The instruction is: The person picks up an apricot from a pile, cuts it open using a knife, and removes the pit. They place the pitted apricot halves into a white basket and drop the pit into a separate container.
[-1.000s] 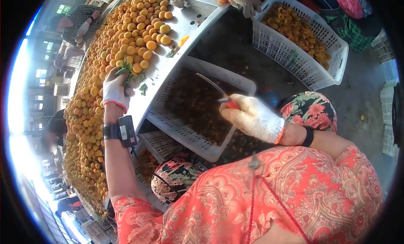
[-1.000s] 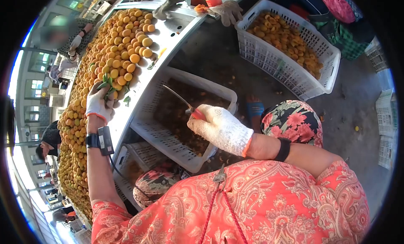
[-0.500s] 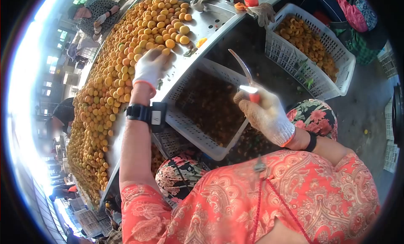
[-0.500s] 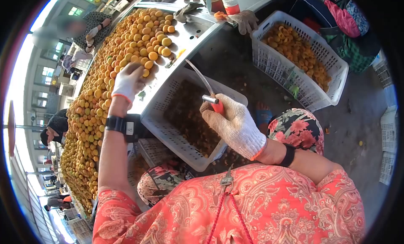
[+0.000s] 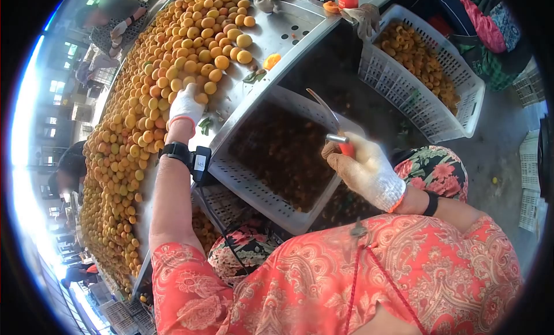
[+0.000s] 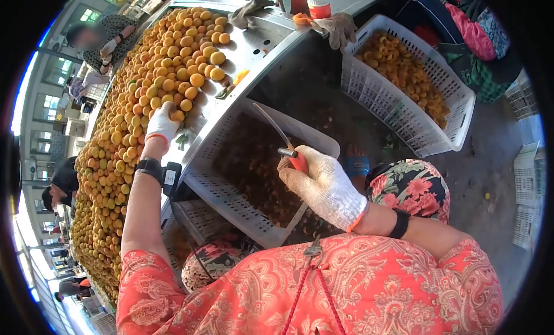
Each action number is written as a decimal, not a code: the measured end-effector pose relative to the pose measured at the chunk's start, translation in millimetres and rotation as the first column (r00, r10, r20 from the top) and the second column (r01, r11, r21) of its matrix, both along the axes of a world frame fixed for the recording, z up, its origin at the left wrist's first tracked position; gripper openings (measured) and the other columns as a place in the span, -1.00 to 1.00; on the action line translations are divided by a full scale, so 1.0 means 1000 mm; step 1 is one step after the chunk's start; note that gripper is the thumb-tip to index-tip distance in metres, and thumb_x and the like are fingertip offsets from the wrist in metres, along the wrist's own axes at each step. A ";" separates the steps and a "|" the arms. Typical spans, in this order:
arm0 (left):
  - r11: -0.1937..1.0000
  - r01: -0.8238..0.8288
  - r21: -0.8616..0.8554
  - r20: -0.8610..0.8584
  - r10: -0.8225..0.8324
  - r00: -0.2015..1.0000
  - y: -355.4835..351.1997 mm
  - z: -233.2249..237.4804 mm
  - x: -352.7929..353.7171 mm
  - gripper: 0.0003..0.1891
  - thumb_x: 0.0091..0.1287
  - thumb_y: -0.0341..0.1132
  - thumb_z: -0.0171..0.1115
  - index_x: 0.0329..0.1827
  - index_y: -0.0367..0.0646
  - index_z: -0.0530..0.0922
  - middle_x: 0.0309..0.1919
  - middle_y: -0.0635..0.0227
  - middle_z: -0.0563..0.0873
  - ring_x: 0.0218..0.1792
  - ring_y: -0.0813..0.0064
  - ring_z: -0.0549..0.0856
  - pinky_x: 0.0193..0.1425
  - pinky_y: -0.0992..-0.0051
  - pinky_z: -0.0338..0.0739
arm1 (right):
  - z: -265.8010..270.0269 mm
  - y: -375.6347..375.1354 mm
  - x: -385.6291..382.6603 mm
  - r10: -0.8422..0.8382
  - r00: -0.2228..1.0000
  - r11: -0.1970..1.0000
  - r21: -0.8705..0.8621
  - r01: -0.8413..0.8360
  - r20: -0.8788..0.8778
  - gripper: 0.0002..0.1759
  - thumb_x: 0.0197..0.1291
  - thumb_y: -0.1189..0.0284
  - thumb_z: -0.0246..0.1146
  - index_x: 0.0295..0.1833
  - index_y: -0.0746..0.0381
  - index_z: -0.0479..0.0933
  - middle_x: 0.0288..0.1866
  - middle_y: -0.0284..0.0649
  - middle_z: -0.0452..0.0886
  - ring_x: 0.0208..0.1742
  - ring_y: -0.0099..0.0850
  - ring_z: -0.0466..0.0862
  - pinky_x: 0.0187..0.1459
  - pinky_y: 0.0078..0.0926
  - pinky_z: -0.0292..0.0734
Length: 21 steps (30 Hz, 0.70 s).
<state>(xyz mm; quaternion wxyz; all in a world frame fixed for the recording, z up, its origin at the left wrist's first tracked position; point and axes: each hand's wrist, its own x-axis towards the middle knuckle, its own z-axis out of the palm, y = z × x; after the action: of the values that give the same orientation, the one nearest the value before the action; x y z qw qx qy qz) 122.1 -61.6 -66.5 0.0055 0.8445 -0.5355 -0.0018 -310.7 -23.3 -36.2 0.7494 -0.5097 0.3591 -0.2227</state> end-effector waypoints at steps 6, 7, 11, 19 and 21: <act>0.993 0.037 0.114 0.000 -0.037 0.999 0.004 0.005 -0.039 -0.67 0.27 -0.44 0.19 0.12 -0.05 0.57 0.12 0.12 0.66 0.07 0.08 0.69 0.10 0.26 0.61 | 0.007 0.008 0.001 0.037 0.998 0.987 -0.153 -0.045 -0.053 -0.91 0.40 0.46 0.25 -0.10 0.25 0.53 -0.33 -0.44 0.54 -0.28 -0.69 0.46 -0.22 -0.63 0.43; 0.998 -0.031 0.053 -0.174 0.040 0.984 0.008 0.010 -0.045 -0.65 0.25 -0.46 0.18 0.12 -0.06 0.58 0.09 0.12 0.67 -0.02 0.13 0.71 0.00 0.30 0.64 | 0.008 0.010 0.001 0.021 1.000 0.993 -0.118 -0.021 -0.003 -0.91 0.39 0.46 0.26 -0.13 0.25 0.54 -0.35 -0.43 0.54 -0.28 -0.69 0.47 -0.22 -0.63 0.43; 0.962 -0.159 -0.221 -0.598 -0.005 0.802 0.042 0.042 -0.065 -0.53 0.14 -0.55 0.16 0.18 -0.17 0.60 -0.07 0.19 0.68 -0.39 0.39 0.69 -0.38 0.46 0.61 | 0.005 0.009 -0.005 0.051 0.999 0.978 -0.201 -0.049 0.006 -0.88 0.45 0.42 0.22 -0.11 0.25 0.50 -0.38 -0.45 0.50 -0.32 -0.68 0.44 -0.27 -0.63 0.41; 0.761 -0.458 -0.459 -0.849 -0.528 -0.027 0.166 0.132 -0.192 -0.49 0.37 -0.46 0.24 0.39 -0.33 0.40 0.05 0.09 0.64 -0.15 0.38 0.68 -0.14 0.48 0.63 | 0.025 0.028 -0.009 0.096 0.985 0.943 -0.330 -0.043 0.145 -0.77 0.49 0.30 0.17 -0.14 0.26 0.45 -0.47 -0.33 0.47 -0.43 -0.57 0.46 -0.36 -0.48 0.40; 0.708 -0.492 -0.507 -0.815 -0.579 0.007 0.187 0.133 -0.222 -0.43 0.37 -0.38 0.31 0.41 -0.34 0.38 0.13 0.04 0.61 -0.09 0.38 0.65 -0.10 0.46 0.60 | 0.032 0.039 -0.009 0.151 0.979 0.907 -0.413 -0.083 0.135 -0.76 0.48 0.29 0.18 -0.13 0.27 0.45 -0.47 -0.26 0.50 -0.43 -0.51 0.50 -0.35 -0.44 0.42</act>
<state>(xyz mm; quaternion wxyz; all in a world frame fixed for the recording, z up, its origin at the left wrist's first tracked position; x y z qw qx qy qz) -99.9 125.3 66.9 0.7013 0.4829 -0.3484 -0.3919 -319.9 16.0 -3.8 0.6665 -0.6545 0.2108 -0.2880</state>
